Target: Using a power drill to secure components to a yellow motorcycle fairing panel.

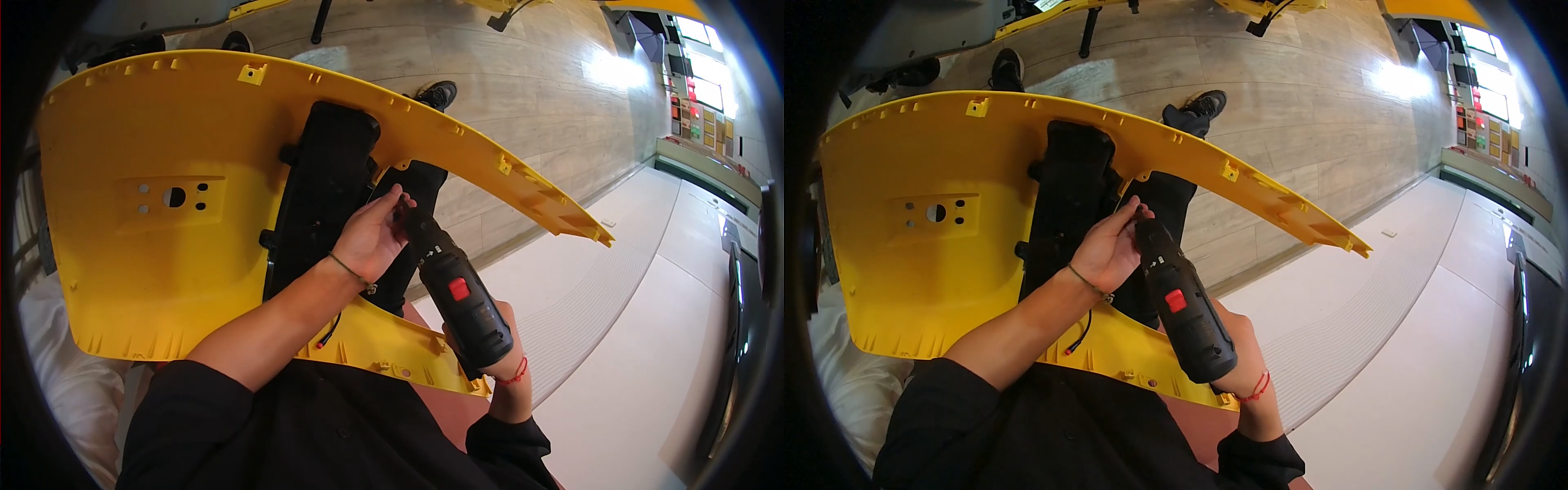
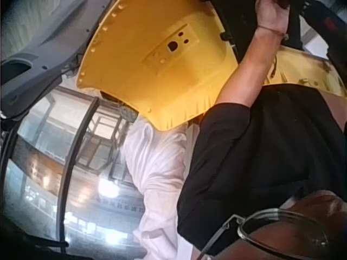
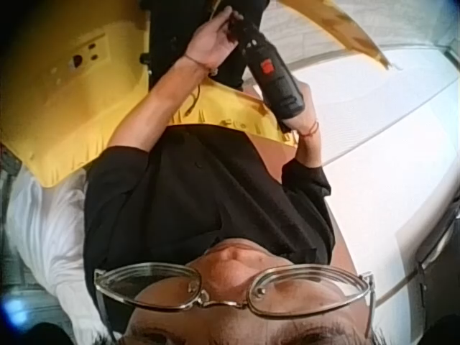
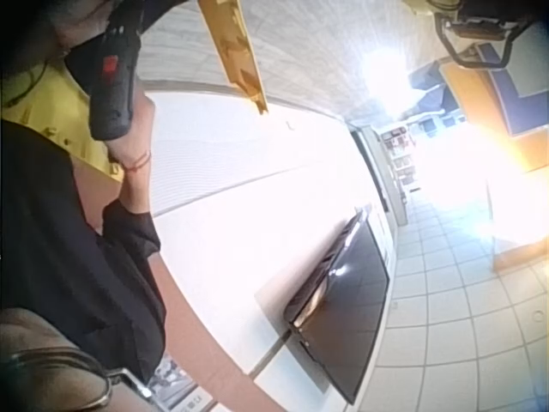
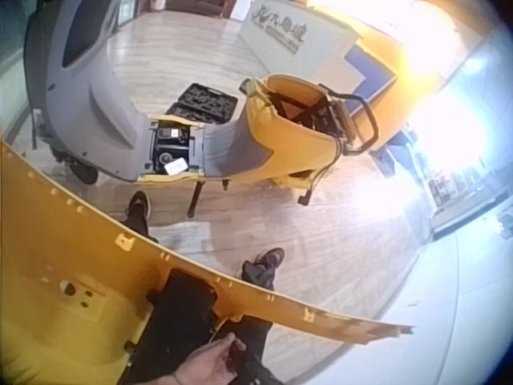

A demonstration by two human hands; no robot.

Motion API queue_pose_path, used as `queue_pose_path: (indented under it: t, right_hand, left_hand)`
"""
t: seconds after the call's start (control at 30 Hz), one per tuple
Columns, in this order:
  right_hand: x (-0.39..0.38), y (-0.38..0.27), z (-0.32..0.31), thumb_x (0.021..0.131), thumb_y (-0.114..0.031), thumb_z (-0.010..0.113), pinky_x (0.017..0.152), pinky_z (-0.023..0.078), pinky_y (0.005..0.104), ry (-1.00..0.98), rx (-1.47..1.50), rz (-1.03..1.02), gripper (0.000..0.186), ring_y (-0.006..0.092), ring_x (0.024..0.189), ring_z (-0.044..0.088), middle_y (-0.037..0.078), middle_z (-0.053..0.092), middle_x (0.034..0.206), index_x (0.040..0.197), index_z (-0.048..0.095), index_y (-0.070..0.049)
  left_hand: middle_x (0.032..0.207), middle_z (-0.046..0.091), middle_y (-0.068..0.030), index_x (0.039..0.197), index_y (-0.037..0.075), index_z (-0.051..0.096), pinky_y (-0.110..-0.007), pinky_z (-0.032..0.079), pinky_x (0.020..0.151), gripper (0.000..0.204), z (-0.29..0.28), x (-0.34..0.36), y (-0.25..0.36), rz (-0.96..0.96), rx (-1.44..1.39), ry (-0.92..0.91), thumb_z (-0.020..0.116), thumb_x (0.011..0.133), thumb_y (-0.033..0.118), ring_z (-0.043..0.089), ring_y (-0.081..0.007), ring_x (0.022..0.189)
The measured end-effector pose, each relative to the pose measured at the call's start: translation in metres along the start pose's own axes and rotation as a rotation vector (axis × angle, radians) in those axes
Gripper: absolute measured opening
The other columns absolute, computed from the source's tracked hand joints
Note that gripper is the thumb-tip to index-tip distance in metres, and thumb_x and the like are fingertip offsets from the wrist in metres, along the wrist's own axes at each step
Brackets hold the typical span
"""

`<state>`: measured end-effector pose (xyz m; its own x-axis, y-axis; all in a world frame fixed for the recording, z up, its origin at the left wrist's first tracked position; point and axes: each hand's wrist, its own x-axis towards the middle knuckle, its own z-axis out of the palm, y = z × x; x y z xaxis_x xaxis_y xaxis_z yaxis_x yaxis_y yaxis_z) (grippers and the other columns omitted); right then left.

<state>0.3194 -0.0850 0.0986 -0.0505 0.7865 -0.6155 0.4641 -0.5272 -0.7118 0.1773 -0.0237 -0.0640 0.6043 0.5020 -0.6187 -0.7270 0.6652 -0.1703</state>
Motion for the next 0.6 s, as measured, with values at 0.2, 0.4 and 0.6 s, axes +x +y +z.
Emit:
queue_pose_path:
  t: [0.2, 0.4, 0.6]
  right_hand:
    - [0.012, 0.002, 0.000, 0.068, -0.004, 0.069, 0.058, 0.045, 0.0239, -0.018, 0.008, 0.030, 0.020, 0.0112, 0.058, 0.053, 0.004, 0.058, 0.068, 0.082, 0.056, 0.000]
    - [0.015, 0.004, -0.003, 0.070, -0.018, 0.069, 0.068, 0.048, 0.0292, -0.093, -0.100, 0.013, 0.045, 0.0262, 0.074, 0.064, 0.015, 0.065, 0.085, 0.110, 0.055, -0.003]
    - [0.015, 0.001, -0.004, 0.070, -0.016, 0.070, 0.068, 0.048, 0.0275, -0.079, -0.128, 0.006, 0.043, 0.0252, 0.074, 0.065, 0.014, 0.065, 0.085, 0.109, 0.055, -0.003]
  left_hand:
    - [0.085, 0.056, -0.0010, 0.092, 0.008, 0.055, -0.026, 0.046, 0.077, 0.012, 0.006, 0.005, -0.001, 0.078, -0.101, 0.151, 0.059, 0.088, 0.019, 0.057, -0.0126, 0.084]
    - [0.091, 0.061, -0.0007, 0.092, 0.012, 0.057, -0.030, 0.043, 0.082, 0.014, -0.006, 0.008, -0.001, 0.090, -0.116, 0.155, 0.059, 0.087, 0.025, 0.056, -0.0145, 0.087]
    - [0.090, 0.061, -0.0003, 0.092, 0.012, 0.057, -0.030, 0.043, 0.083, 0.012, 0.001, 0.005, 0.003, 0.049, -0.105, 0.123, 0.059, 0.085, 0.022, 0.056, -0.0145, 0.087]
